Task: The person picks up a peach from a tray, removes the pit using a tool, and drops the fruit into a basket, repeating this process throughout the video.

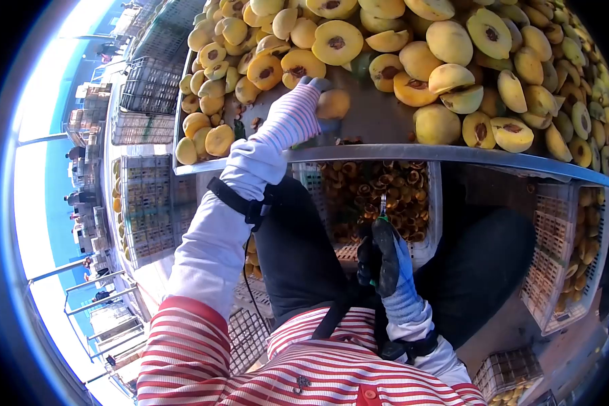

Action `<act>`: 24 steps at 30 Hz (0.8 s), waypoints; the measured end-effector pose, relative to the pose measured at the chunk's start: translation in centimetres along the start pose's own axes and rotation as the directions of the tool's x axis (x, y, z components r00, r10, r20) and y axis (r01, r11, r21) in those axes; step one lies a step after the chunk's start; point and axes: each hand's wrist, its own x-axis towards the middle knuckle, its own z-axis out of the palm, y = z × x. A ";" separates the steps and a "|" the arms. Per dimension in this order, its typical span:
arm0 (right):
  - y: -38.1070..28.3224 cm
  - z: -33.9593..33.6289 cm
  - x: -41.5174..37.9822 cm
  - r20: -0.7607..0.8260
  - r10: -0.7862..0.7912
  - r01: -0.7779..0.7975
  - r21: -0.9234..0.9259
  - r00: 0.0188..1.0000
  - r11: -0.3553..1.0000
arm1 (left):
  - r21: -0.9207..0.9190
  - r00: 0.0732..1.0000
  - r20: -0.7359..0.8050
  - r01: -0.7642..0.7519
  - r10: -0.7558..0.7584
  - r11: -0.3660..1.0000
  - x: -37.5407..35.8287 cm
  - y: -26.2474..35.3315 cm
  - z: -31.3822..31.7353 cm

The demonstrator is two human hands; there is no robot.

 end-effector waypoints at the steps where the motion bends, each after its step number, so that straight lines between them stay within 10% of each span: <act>1: 0.3 0.1 -0.1 -0.024 -0.033 0.031 -0.060 0.999 0.998 | -0.243 0.999 -0.013 0.045 -0.049 0.969 0.2 -1.8 0.8; 4: 0.3 0.1 -0.3 -0.103 -0.296 0.242 -0.359 0.950 0.901 | -0.387 0.983 -0.141 0.058 -0.121 0.920 -4.1 5.5 -0.9; 5: -0.6 -0.4 -0.2 -0.113 -0.301 0.243 -0.361 0.947 0.900 | -0.743 0.968 -0.076 0.104 -0.237 0.661 -5.8 8.2 -1.9; 8: -4.8 -1.7 0.0 -0.072 -0.138 0.115 -0.262 0.988 0.958 | -0.984 0.977 0.043 0.078 -0.210 0.161 -10.6 14.4 -2.0; 10: -6.2 -1.2 0.6 0.085 -0.749 0.566 -0.712 0.657 0.415 | -0.974 0.953 0.225 0.222 -0.201 -0.038 -13.4 16.7 -0.2; 11: -6.3 -1.4 0.0 0.136 -0.501 0.504 -0.446 0.855 0.740 | -0.947 0.928 0.313 0.290 -0.200 -0.136 -14.4 17.6 0.3; 16: -6.6 -0.5 -1.3 0.128 -0.007 0.053 -0.360 0.992 0.931 | -0.991 0.935 0.135 0.134 -0.329 -0.028 -16.3 18.6 2.7; 18: -1.4 0.6 -1.8 0.293 -0.505 0.512 -0.773 0.812 0.374 | -0.991 0.935 0.083 0.115 -0.343 0.074 -16.7 18.5 3.1; 24: -5.7 0.3 -2.1 0.375 -0.703 0.633 -0.762 0.604 0.137 | -0.987 0.960 0.066 0.102 -0.271 0.122 -17.2 18.1 3.0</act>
